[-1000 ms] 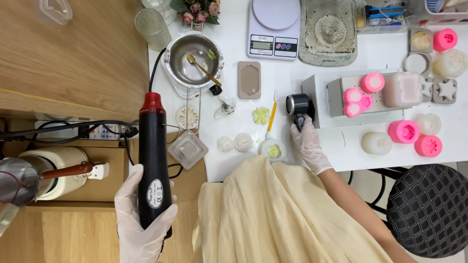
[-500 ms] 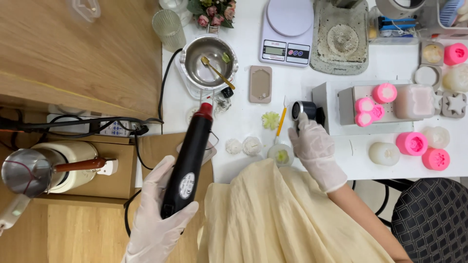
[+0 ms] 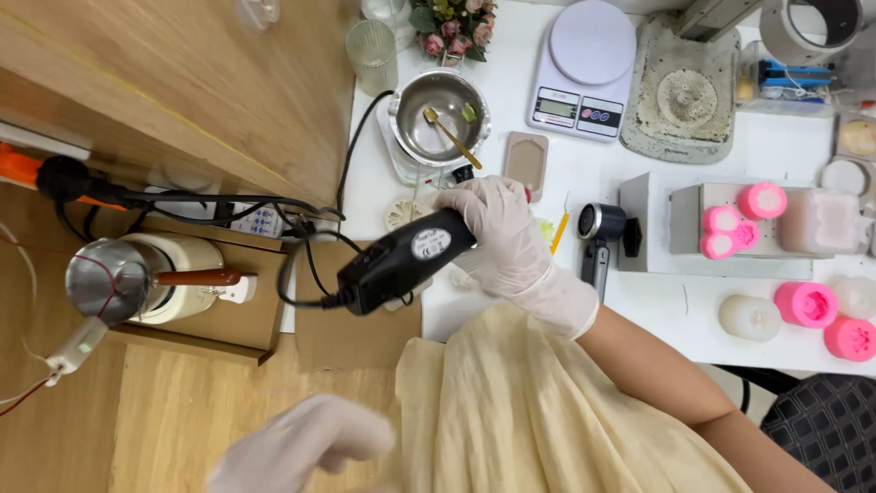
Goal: Preparing and melting wax for candle production at a workstation.
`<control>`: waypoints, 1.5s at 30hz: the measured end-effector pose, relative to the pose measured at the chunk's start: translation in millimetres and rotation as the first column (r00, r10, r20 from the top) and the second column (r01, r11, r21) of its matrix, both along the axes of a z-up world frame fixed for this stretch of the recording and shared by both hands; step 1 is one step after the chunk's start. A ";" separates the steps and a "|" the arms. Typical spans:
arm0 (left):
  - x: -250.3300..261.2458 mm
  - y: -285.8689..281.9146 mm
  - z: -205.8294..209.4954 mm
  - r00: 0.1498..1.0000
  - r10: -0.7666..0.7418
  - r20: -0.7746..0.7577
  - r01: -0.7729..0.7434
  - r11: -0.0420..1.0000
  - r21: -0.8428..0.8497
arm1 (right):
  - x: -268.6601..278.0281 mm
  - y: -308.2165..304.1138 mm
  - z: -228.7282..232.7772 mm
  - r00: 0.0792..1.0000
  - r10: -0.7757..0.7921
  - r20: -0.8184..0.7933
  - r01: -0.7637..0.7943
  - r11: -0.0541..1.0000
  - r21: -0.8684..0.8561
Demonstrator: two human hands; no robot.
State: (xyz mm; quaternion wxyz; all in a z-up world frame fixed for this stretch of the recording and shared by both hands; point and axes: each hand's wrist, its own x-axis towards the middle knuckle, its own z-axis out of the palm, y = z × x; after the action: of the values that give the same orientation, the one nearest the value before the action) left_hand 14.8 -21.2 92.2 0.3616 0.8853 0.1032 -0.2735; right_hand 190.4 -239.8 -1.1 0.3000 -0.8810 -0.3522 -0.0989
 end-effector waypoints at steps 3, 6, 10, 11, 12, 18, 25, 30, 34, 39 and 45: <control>23.3 -25.2 -25.0 0.976 0.148 0.161 -0.099 0.955 -0.281 | -26.8 3.5 -10.8 0.982 -0.110 -0.152 0.126 0.987 0.102; 32.6 -61.5 -37.0 0.631 0.631 0.452 -0.158 0.675 -0.721 | -61.0 11.1 -19.8 0.973 -0.053 -0.224 0.062 0.998 0.034; -12.0 -67.1 -96.5 0.141 0.936 0.323 -0.221 0.348 -0.911 | -58.6 8.5 22.5 0.952 0.302 -0.043 -0.299 0.951 0.073; -16.4 -48.5 -96.1 0.144 0.935 0.324 -0.219 0.349 -0.911 | -52.0 -8.5 -5.4 0.953 0.300 -0.042 -0.296 0.952 0.074; -22.5 -31.4 -96.0 0.048 0.933 0.358 -0.269 0.357 -0.895 | -46.8 -26.7 -33.4 0.962 0.126 -0.242 -0.105 0.990 0.097; -83.2 109.9 -141.3 0.406 0.847 0.343 -0.558 0.527 -0.641 | 13.3 -119.8 -195.5 0.887 -0.405 -0.224 0.248 0.825 -0.507; -47.1 105.4 -179.7 0.476 0.880 0.008 -0.799 0.436 -0.413 | 23.5 -125.1 -216.5 0.880 -0.438 -0.182 0.239 0.742 -0.627; -27.1 89.2 -188.1 0.503 0.864 0.024 -0.785 0.468 -0.405 | 56.5 -68.6 -107.1 0.847 -0.356 -0.394 0.314 0.934 -0.169; -15.5 96.6 -218.3 0.531 0.846 0.056 -0.693 0.471 -0.546 | 107.8 -15.2 -66.7 0.880 -0.307 -0.363 0.316 0.948 -0.034; 0.0 82.9 -227.7 0.496 0.867 0.057 -0.779 0.473 -0.412 | 142.5 5.6 -90.0 0.976 -0.154 -0.152 0.142 0.986 -0.086; 20.1 74.0 -227.9 0.592 0.804 -0.054 -0.806 0.589 -0.057 | 106.2 -14.4 -77.1 0.851 -0.409 -0.331 0.383 0.913 -0.143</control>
State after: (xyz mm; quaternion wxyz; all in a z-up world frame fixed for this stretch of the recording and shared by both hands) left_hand 34.9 52.7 -135.7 0.4782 0.7258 0.4855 -0.0941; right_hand 296.6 -254.2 -78.2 0.2998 -0.9479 -0.1067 0.0142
